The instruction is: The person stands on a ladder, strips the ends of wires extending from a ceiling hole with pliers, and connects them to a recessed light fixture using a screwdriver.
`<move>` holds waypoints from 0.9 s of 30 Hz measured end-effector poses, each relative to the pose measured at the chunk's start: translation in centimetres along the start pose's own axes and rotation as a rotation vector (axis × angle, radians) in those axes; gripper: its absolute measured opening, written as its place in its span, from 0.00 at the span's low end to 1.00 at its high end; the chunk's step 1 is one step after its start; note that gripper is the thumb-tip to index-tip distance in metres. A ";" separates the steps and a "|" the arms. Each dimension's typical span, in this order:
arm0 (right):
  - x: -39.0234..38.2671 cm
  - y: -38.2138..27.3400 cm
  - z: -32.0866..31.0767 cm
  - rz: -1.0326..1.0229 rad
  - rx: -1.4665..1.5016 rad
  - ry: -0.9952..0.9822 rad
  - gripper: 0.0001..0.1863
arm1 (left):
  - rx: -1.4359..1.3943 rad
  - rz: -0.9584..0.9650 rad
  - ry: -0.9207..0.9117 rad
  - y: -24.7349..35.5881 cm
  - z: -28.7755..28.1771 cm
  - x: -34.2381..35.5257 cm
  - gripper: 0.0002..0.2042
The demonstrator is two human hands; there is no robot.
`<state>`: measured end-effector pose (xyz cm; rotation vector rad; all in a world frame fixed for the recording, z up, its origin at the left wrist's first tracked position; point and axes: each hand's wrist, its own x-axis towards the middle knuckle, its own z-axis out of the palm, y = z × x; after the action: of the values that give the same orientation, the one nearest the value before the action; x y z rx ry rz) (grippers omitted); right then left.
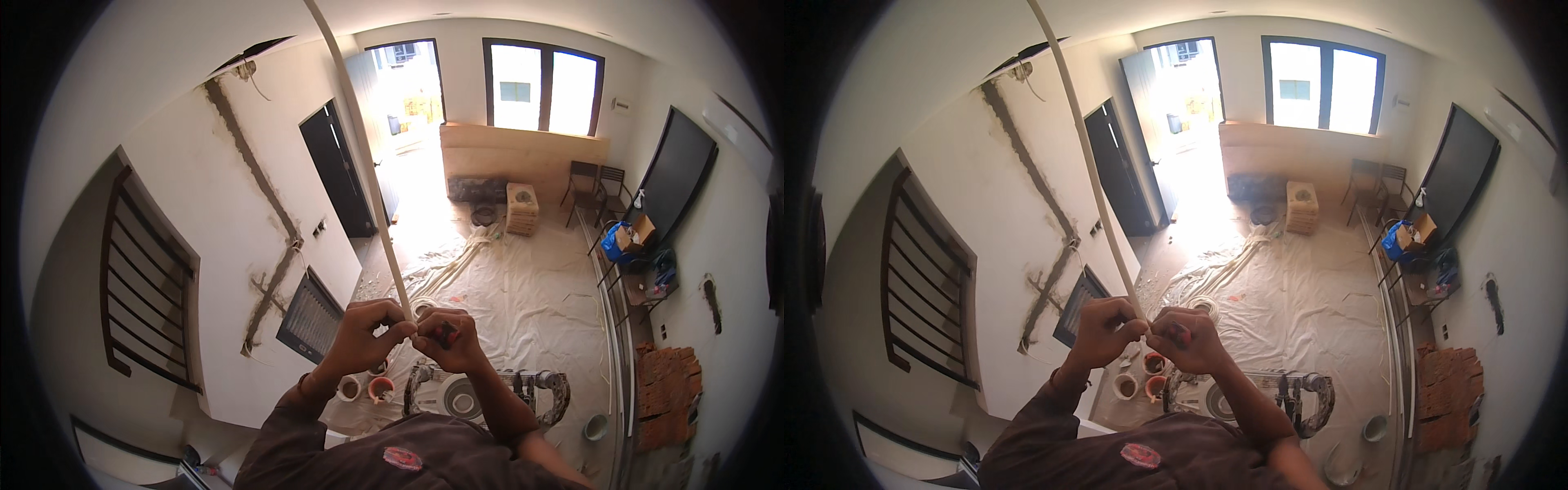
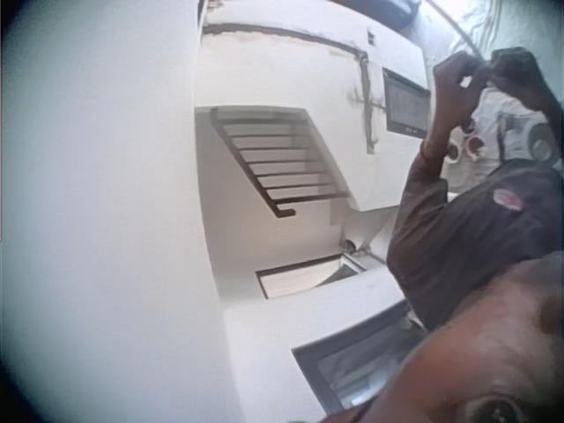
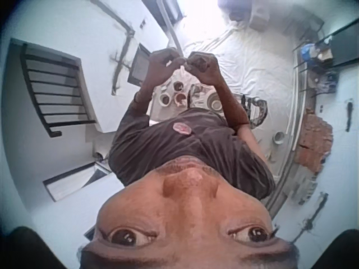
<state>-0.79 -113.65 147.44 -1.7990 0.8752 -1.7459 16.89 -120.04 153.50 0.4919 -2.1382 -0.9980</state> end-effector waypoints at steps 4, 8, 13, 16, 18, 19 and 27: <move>-1.0 2.0 -0.4 -0.002 0.299 -0.061 0.05 | 0.067 0.052 -0.044 0.6 0.2 0.1 0.05; -1.0 2.6 0.9 0.169 0.455 -0.054 0.09 | -0.100 -0.055 0.116 -1.3 0.8 -1.0 0.07; -0.6 2.0 0.5 -0.065 -0.109 0.191 0.07 | 0.130 0.122 0.117 -0.4 1.7 -0.1 0.09; 0.0 0.9 -0.3 -0.154 -0.208 0.109 0.06 | 0.139 0.132 0.100 0.0 1.3 -0.2 0.06; -0.2 0.8 -0.2 -0.154 -0.205 0.076 0.06 | 0.143 0.151 0.092 0.0 1.2 -0.5 0.06; 0.0 0.8 -0.5 -0.137 -0.158 0.043 0.06 | 0.157 0.167 0.088 0.2 1.3 -0.6 0.05; -1.4 4.0 1.6 0.215 0.952 0.002 0.14 | 0.177 0.358 -0.098 -0.8 0.2 0.4 0.08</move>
<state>0.42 -115.52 143.45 -1.0219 0.1377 -1.6036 16.48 -120.70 152.94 0.1343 -2.3088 -0.6479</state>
